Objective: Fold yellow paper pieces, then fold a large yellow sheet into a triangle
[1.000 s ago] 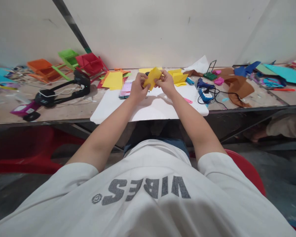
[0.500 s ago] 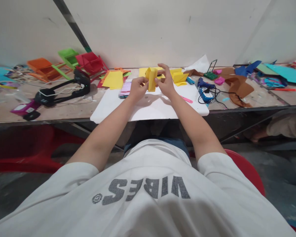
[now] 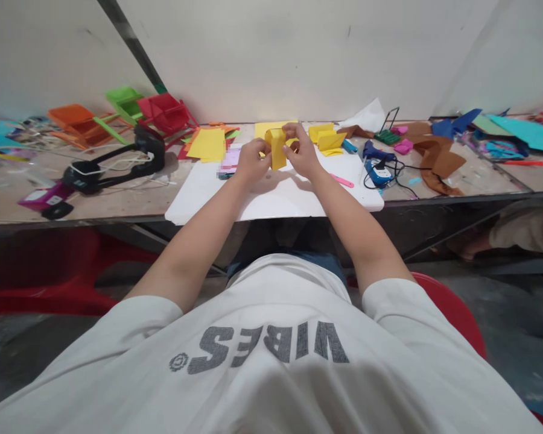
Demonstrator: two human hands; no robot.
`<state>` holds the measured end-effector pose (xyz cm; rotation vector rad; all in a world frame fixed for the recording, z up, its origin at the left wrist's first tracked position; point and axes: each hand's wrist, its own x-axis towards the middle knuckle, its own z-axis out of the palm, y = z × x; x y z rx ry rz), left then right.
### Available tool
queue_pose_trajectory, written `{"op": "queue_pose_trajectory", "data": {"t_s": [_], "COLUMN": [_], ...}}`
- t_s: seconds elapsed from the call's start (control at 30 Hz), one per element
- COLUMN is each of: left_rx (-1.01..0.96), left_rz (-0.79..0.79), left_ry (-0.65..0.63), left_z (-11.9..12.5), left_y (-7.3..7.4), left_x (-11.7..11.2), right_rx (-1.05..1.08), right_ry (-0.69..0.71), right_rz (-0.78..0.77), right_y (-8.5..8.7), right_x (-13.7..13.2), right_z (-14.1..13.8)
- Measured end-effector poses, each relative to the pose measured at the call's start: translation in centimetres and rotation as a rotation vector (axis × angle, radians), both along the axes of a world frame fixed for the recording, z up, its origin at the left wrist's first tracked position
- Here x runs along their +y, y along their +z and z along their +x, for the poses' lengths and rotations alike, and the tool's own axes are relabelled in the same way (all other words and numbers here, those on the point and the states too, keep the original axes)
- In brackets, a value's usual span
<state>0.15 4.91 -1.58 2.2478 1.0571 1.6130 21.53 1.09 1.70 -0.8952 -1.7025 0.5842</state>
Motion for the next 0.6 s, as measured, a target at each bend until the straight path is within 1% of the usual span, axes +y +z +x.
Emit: {"op": "queue_pose_trajectory", "data": {"t_s": [0.13, 0.3, 0.37, 0.47, 0.6], "left_rx": [0.024, -0.002, -0.005, -0.005, -0.015], "left_rz": [-0.043, -0.035, -0.045, -0.066, -0.047], "left_ry": [-0.021, -0.018, -0.021, -0.033, -0.05], "left_z": [-0.1, -0.2, -0.2, -0.3, -0.3], "left_y": [-0.3, -0.5, -0.5, -0.3, 0.1], "left_x": [0.5, 0.8, 0.8, 0.7, 0.3], "right_rx": [0.014, -0.025, -0.028, -0.011, 0.013], "right_ry": [-0.068, -0.098, -0.098, -0.079, -0.048], "right_rz": [0.028, 0.017, 0.015, 0.052, 0.099], "right_y": [0.4, 0.6, 0.5, 0.3, -0.4], "right_x": [-0.6, -0.8, -0.6, -0.1, 1.1], "right_z": [-0.3, -0.5, -0.4, -0.2, 0.1]}}
